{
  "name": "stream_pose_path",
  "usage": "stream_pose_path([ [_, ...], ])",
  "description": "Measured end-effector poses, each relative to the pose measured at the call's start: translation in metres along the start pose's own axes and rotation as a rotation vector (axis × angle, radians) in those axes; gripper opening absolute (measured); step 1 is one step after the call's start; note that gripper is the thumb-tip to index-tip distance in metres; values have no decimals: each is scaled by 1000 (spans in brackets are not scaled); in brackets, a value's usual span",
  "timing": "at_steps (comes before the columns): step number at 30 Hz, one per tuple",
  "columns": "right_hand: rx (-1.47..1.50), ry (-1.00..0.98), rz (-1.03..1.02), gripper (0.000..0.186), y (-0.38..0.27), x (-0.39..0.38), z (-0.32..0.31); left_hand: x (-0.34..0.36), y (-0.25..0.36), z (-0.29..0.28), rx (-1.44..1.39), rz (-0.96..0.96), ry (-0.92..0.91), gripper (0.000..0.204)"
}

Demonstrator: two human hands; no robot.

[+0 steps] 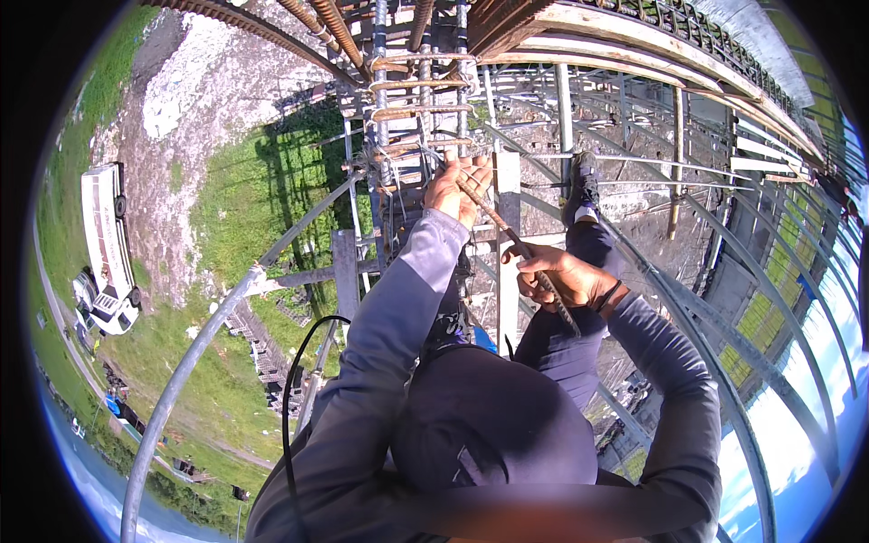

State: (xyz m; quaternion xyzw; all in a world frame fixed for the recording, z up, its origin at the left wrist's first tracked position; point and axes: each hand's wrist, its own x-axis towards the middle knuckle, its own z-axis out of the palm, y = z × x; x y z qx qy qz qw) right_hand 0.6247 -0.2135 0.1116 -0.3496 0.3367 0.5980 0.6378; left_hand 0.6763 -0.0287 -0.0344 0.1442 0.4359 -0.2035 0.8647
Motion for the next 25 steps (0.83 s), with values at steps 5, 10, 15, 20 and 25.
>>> stream_pose_path([
  [5, -1986, 726, -191, 18, -31, -18, -17, 10, -10, 3, -6, 30, 113, 28],
  [10, -1820, 643, -431, 45, -25, -46, 36, -2, 7, 0, 68, -33, 87, 26],
  [15, -147, 127, -206, 39, -39, -48, 85, -23, 35, -21, 70, -126, -17, 31],
  [20, -1636, 736, -781, 18, -111, -80, 37, -35, 36, -14, 136, -137, -93, 17],
  [25, -2109, 922, -1020, 24, -96, -35, -20, -27, 29, 6, -79, -136, -58, 17],
])
